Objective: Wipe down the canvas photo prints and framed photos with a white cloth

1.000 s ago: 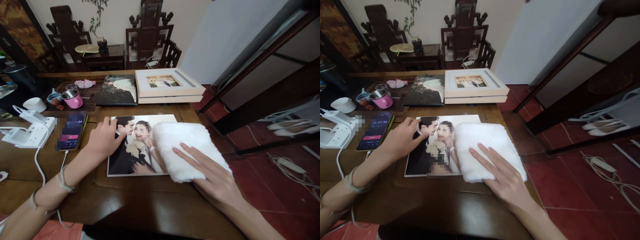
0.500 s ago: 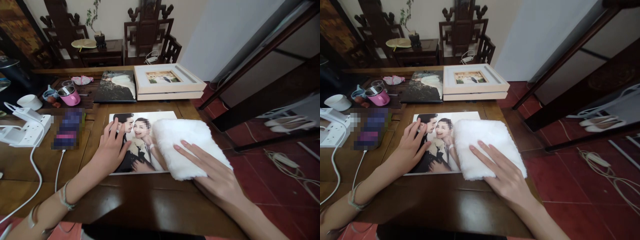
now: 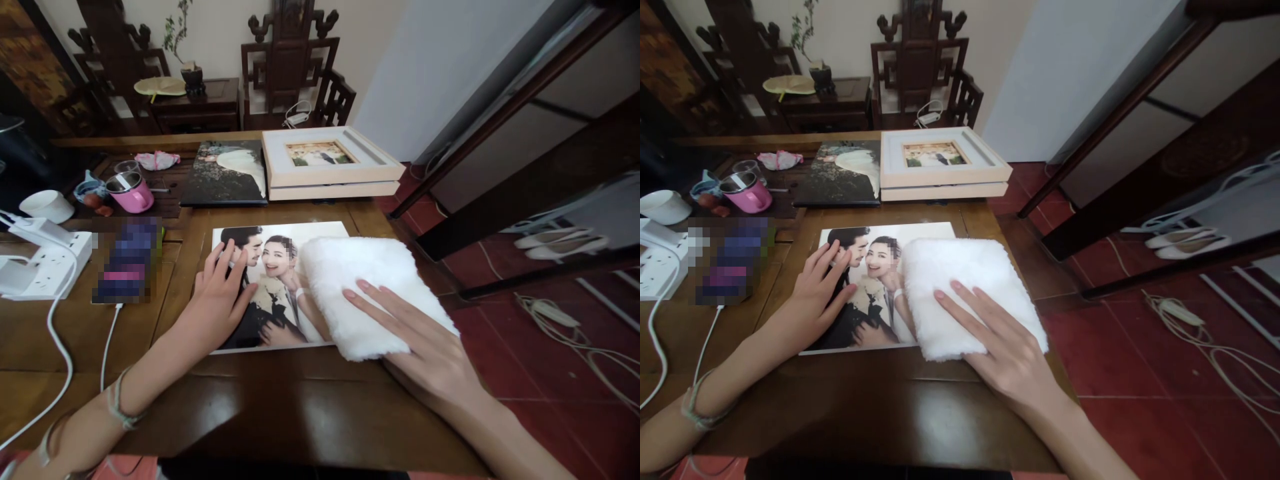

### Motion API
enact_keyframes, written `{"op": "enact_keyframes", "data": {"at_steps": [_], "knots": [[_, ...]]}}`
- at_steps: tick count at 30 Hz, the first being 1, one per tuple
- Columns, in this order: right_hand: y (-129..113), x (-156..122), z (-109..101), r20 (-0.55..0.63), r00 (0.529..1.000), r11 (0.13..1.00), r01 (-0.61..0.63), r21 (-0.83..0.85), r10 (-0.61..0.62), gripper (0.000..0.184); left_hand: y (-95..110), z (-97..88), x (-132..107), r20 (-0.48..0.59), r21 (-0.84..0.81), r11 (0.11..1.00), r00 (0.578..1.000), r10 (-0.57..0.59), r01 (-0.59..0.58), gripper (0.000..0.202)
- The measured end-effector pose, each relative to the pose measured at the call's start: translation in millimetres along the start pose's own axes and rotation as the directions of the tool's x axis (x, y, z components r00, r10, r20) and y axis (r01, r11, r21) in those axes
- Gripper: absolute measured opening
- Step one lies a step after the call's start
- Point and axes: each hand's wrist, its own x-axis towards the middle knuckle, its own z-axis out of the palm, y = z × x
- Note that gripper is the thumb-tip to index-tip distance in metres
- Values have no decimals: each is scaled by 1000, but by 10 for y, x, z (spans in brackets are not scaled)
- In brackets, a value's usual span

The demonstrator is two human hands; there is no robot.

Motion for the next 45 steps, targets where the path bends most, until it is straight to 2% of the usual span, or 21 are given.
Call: {"op": "enact_keyframes", "data": {"at_steps": [8, 12, 17, 24, 29, 34, 37, 42, 45], "knots": [[-1, 9, -8, -4, 1000, 1000, -16, 2, 16, 56, -15, -73, 63, 122, -115, 993, 992, -26, 40, 58], [-18, 38, -27, -14, 999, 999, 32, -2, -32, 56, -27, -110, 165, 203, -82, 996, 979, -29, 47, 65], [-30, 72, -46, -18, 999, 999, 34, -11, -34, 56, -27, -124, 215, 225, -38, 999, 974, -21, 31, 65], [-26, 36, -34, -37, 999, 1000, 15, -6, -15, 56, -52, -61, 168, 128, -33, 999, 992, 3, 1, 62], [79, 157, -86, -47, 996, 994, 78, 77, -74, 27, -72, 9, 146, 10, -84, 996, 1000, -4, 5, 56], [226, 520, -84, 129, 990, 998, 57, -29, -53, 27, -89, 77, 125, -77, -162, 987, 997, -17, 5, 52], [90, 621, -31, 166, 981, 992, 110, -57, -99, 28, -92, 100, 134, -104, -175, 985, 994, -31, 13, 51], [-278, 517, -12, 89, 969, 973, 230, 23, -231, 36, -93, 103, 180, -82, -178, 983, 995, -56, 40, 51], [-256, 491, -29, 111, 966, 972, 230, 50, -234, 37, -97, 101, 216, -82, -181, 982, 994, -68, 52, 51]]}}
